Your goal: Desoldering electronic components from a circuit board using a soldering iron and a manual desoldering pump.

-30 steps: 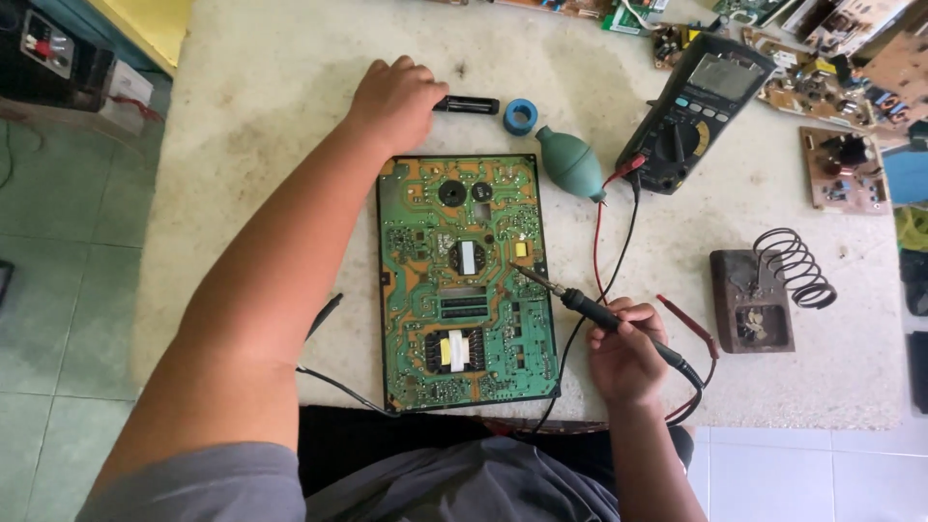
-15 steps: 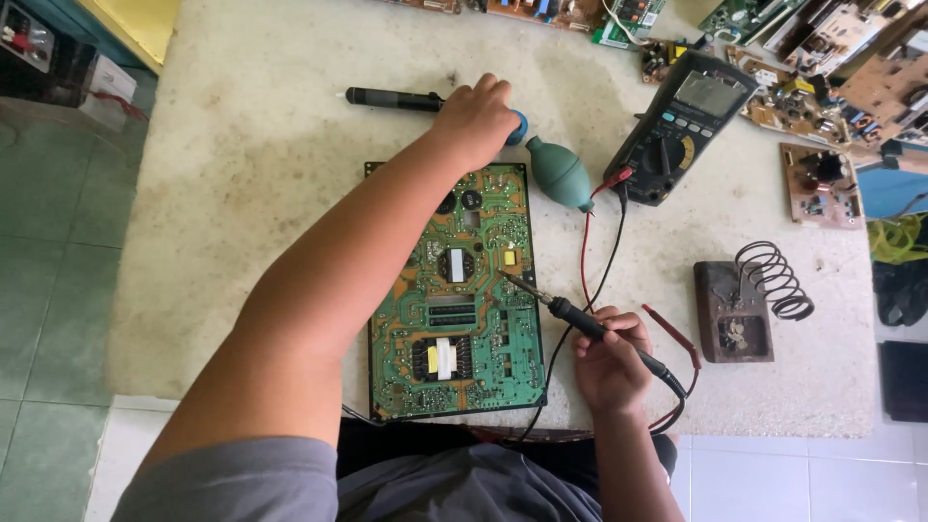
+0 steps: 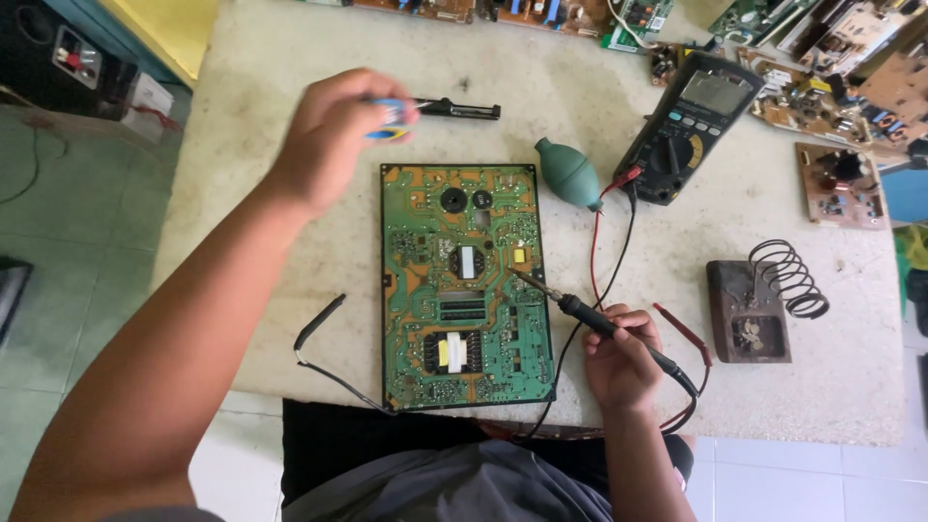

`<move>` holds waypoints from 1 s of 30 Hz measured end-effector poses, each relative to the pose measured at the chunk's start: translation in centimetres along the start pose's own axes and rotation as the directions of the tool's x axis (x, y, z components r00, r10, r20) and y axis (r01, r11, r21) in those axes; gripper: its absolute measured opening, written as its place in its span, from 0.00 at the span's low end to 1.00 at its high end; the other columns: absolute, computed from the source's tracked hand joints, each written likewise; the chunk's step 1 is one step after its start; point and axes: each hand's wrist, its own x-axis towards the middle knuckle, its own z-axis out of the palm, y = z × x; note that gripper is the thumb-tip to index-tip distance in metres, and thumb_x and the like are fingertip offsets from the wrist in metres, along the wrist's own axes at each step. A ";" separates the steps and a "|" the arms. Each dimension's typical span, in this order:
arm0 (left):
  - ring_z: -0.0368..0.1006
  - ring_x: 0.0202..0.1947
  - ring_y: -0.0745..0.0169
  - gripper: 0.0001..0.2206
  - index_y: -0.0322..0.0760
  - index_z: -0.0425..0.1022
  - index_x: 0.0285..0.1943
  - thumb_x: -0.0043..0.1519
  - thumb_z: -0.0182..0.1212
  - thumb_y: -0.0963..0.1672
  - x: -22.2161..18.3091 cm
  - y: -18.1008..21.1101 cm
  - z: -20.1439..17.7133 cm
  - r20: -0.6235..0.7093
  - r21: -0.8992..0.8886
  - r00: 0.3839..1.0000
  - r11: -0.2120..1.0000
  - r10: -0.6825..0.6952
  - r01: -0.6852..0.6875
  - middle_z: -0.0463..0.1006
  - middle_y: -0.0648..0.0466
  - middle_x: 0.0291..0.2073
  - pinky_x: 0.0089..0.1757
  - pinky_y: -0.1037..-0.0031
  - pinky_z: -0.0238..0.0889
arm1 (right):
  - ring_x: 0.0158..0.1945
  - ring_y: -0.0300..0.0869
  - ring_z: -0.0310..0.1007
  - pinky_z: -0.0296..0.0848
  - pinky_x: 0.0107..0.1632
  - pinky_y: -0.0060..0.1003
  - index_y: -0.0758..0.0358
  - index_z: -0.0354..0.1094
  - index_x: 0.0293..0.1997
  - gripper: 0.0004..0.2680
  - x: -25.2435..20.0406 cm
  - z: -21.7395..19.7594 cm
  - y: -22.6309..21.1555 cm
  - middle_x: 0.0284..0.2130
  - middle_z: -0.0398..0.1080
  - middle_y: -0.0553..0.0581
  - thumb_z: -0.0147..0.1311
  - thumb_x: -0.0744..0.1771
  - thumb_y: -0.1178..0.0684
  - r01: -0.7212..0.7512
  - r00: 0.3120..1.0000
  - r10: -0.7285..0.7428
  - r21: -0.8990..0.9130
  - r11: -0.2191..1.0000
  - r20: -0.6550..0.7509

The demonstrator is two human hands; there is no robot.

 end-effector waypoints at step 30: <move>0.72 0.24 0.57 0.08 0.37 0.61 0.44 0.63 0.58 0.41 -32.1 -6.6 7.3 -0.145 -0.427 0.957 0.888 -0.252 0.169 0.76 0.41 0.38 0.30 0.71 0.70 | 0.27 0.47 0.70 0.69 0.32 0.34 0.63 0.71 0.33 0.02 -0.4 0.5 -0.4 0.37 0.74 0.60 0.53 0.63 0.61 -0.027 0.999 0.026 -0.025 0.999 -0.038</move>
